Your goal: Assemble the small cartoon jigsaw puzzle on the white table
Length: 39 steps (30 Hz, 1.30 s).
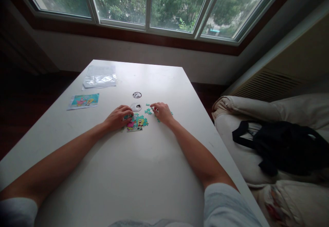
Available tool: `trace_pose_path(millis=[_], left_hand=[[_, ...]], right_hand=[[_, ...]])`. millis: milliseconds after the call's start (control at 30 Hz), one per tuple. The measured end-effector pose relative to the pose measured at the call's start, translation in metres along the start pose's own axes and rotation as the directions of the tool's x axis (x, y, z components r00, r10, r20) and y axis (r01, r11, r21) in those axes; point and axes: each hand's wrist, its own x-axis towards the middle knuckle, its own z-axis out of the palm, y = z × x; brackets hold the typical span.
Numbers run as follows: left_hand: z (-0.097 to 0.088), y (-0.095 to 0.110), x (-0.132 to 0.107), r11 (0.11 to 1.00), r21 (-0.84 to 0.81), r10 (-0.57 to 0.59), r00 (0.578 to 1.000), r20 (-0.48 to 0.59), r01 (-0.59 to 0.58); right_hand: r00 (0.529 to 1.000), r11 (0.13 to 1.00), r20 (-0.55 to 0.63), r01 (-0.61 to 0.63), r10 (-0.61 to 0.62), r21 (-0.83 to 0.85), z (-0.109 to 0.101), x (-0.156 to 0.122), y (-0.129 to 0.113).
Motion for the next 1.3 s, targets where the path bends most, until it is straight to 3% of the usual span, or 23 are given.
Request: trace_pose_path(millis=[100, 367, 533, 767, 967, 1100, 1167, 1233, 1300], left_hand=[[0.000, 0.000, 0.000, 1.000, -0.008, 0.002, 1.000, 0.002, -0.002], [0.001, -0.001, 0.000, 1.000, -0.012, -0.002, 1.000, 0.002, 0.002], [0.002, -0.006, 0.000, 0.999, -0.033, 0.009, 1.000, -0.011, -0.009], [0.004, -0.009, 0.000, 0.998, -0.059, 0.008, 1.000, -0.024, -0.009], [0.003, -0.012, 0.001, 0.966, -0.221, -0.162, 0.979, -0.123, 0.132], [0.001, -0.020, 0.003, 0.831, -0.468, -0.417, 0.893, -0.167, 0.301], [0.000, -0.025, 0.003, 0.671, -0.658, -0.558, 0.817, -0.145, 0.342], [0.000, -0.030, 0.004, 0.483, -0.818, -0.654, 0.750, -0.100, 0.312], [-0.002, -0.033, 0.005, 0.328, -0.911, -0.693, 0.719, -0.051, 0.252]], right_hand=[[0.998, 0.991, -0.062, -0.007, 0.015, 0.130, 0.002, -0.001, 0.003], [0.958, 0.893, -0.155, -0.155, 0.240, 0.423, 0.004, 0.004, 0.027], [0.957, 0.915, -0.160, -0.169, 0.241, 0.368, 0.004, 0.003, 0.033], [0.976, 0.951, -0.116, -0.144, 0.181, 0.274, 0.007, 0.001, 0.020], [0.992, 0.976, -0.103, -0.043, 0.066, 0.212, 0.011, 0.002, 0.014], [0.990, 0.993, -0.139, -0.012, 0.029, 0.117, 0.014, 0.004, 0.015], [0.988, 0.996, -0.152, -0.009, 0.021, 0.084, 0.015, 0.004, 0.015], [0.989, 0.998, -0.144, -0.002, 0.012, 0.069, 0.015, 0.003, 0.015], [0.991, 0.998, -0.133, -0.001, 0.009, 0.060, 0.013, 0.003, 0.013]])
